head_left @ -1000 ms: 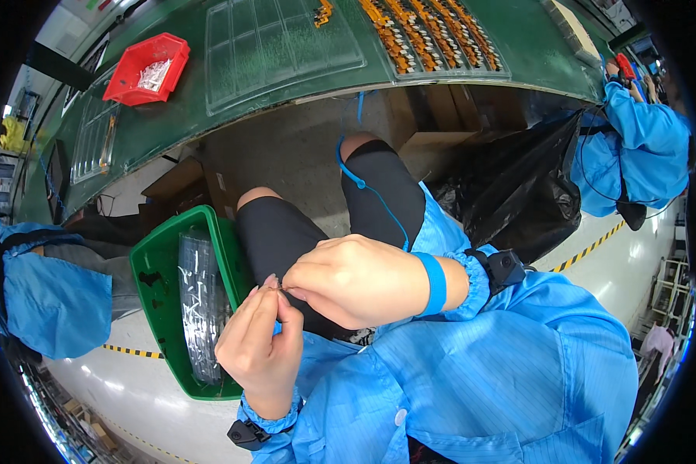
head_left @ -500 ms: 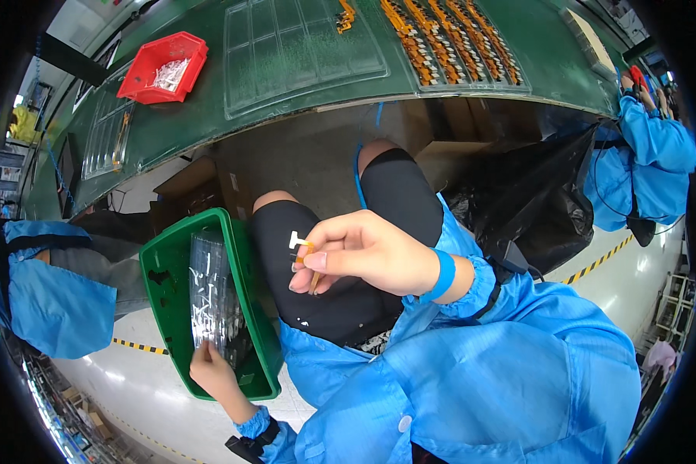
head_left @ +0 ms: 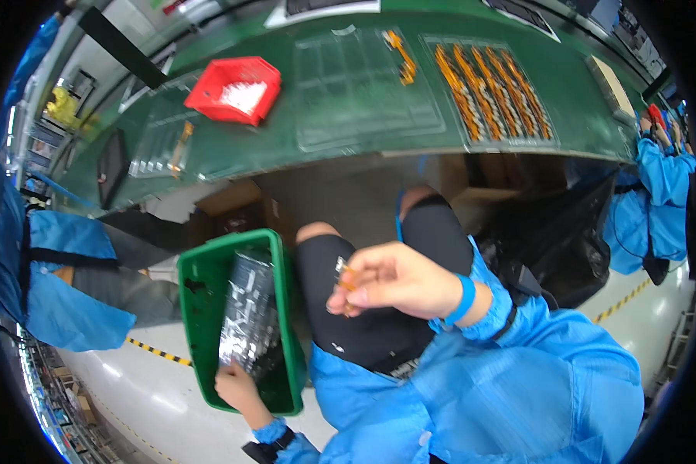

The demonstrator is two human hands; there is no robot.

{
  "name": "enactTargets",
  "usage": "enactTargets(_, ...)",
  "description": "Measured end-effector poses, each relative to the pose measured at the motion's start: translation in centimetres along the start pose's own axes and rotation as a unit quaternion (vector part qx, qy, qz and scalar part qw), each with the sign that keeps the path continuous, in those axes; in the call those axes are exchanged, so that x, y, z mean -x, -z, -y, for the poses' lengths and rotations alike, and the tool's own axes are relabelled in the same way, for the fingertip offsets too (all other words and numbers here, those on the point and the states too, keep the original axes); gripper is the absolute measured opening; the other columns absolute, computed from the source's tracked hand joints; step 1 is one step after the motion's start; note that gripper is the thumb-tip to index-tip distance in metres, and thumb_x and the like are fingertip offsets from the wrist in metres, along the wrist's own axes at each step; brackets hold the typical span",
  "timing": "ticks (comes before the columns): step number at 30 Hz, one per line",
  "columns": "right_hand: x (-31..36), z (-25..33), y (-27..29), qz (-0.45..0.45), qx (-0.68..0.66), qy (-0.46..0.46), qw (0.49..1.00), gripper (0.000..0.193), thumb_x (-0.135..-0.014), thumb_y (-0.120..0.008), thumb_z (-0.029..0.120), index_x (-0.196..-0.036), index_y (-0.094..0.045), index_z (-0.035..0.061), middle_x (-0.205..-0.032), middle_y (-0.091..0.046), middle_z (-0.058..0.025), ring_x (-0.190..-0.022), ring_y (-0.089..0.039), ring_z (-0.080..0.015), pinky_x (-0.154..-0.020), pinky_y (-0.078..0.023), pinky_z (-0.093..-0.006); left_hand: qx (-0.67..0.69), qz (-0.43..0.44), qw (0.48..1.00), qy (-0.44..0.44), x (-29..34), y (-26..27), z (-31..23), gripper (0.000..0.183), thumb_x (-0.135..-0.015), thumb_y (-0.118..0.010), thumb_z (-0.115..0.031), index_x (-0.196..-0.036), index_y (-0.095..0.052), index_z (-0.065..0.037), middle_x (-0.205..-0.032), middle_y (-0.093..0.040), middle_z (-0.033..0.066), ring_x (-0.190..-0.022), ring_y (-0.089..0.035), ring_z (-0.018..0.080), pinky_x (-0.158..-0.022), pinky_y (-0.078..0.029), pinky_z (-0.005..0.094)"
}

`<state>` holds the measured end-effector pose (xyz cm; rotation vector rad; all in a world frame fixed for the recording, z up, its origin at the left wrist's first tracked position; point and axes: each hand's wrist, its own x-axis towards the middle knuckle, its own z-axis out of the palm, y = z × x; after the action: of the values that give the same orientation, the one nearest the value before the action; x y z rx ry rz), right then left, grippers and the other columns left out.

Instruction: Assembling small electronic parts and flex cables at a factory workstation.

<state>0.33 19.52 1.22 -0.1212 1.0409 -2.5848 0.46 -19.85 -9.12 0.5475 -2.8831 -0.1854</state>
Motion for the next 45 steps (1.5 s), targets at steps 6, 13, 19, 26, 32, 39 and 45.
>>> enactTargets(6,-0.3,-0.7,-1.4,-0.039,0.064,0.033,0.997,0.013,-0.090,-0.063,0.001,-0.101,-0.060,-0.0050,-0.107,-0.067,-0.0153,-0.104,-0.064,-0.0201,-0.093,-0.051,-0.0323,0.671,0.410,0.610,0.097,7.1,5.9,-12.7,0.045,-0.101,-0.045,-0.038,-0.100,-0.060,0.005,-0.094,-0.066,0.0200,-0.082,-0.066,0.0273,-0.077,-0.054,0.0381)
enactTargets(13,0.0,-2.9,-1.9,-0.112,0.086,0.104,0.985,0.012,-0.090,-0.062,0.000,-0.101,-0.062,-0.0051,-0.108,-0.067,-0.0161,-0.105,-0.064,-0.0199,-0.096,-0.050,-0.0332,0.790,0.430,0.390,0.197,5.4,6.2,-19.6,0.042,-0.101,-0.044,-0.032,-0.125,-0.050,0.002,-0.115,-0.060,0.0150,-0.104,-0.058,0.0240,-0.095,-0.045,0.0374)
enactTargets(19,-0.2,-4.2,-1.7,-0.152,0.076,0.150,0.974,0.014,-0.089,-0.061,-0.003,-0.103,-0.063,-0.0057,-0.107,-0.067,-0.0165,-0.105,-0.064,-0.0210,-0.096,-0.050,-0.0326,0.825,0.401,0.365,0.161,2.9,5.9,-20.9,0.024,-0.097,-0.056,-0.021,-0.113,-0.058,-0.003,-0.101,-0.064,0.0081,-0.097,-0.060,0.0184,-0.088,-0.049,0.0339)
enactTargets(26,-0.9,-3.7,-1.6,-0.211,0.082,0.189,0.956,0.011,-0.089,-0.061,-0.004,-0.100,-0.062,-0.0049,-0.106,-0.067,-0.0158,-0.104,-0.064,-0.0218,-0.095,-0.051,-0.0334,0.767,0.449,0.449,0.090,0.9,7.6,-21.2,0.030,-0.098,-0.054,-0.020,-0.120,-0.055,0.001,-0.105,-0.063,0.0111,-0.099,-0.062,0.0234,-0.086,-0.053,0.0334)
enactTargets(32,-1.9,-3.8,-1.0,-0.226,0.090,0.205,0.948,0.010,-0.089,-0.060,-0.005,-0.099,-0.061,-0.0045,-0.105,-0.067,-0.0171,-0.103,-0.065,-0.0236,-0.094,-0.051,-0.0347,0.779,0.440,0.426,0.130,1.1,7.3,-21.0,0.028,-0.097,-0.055,-0.015,-0.121,-0.055,0.000,-0.103,-0.061,0.0090,-0.096,-0.060,0.0193,-0.084,-0.053,0.0294)
enactTargets(39,-2.7,-4.3,-0.5,-0.184,0.075,0.173,0.965,0.015,-0.089,-0.061,-0.004,-0.103,-0.061,-0.0051,-0.108,-0.066,-0.0137,-0.105,-0.063,-0.0186,-0.096,-0.050,-0.0309,0.799,0.366,0.461,0.120,-0.4,6.0,-21.2,0.029,-0.094,-0.058,-0.006,-0.122,-0.053,0.000,-0.099,-0.061,0.0057,-0.094,-0.060,0.0140,-0.082,-0.050,0.0299)
enactTargets(45,-3.4,-4.3,0.1,-0.108,0.088,0.062,0.988,0.029,-0.090,-0.063,0.002,-0.117,-0.055,-0.0027,-0.113,-0.064,-0.0120,-0.109,-0.061,-0.0178,-0.099,-0.048,-0.0297,0.792,0.187,0.580,-0.043,-9.9,7.5,-20.3,0.019,-0.088,-0.064,0.001,-0.107,-0.059,-0.002,-0.093,-0.063,0.0063,-0.081,-0.061,0.0148,-0.072,-0.053,0.0272)
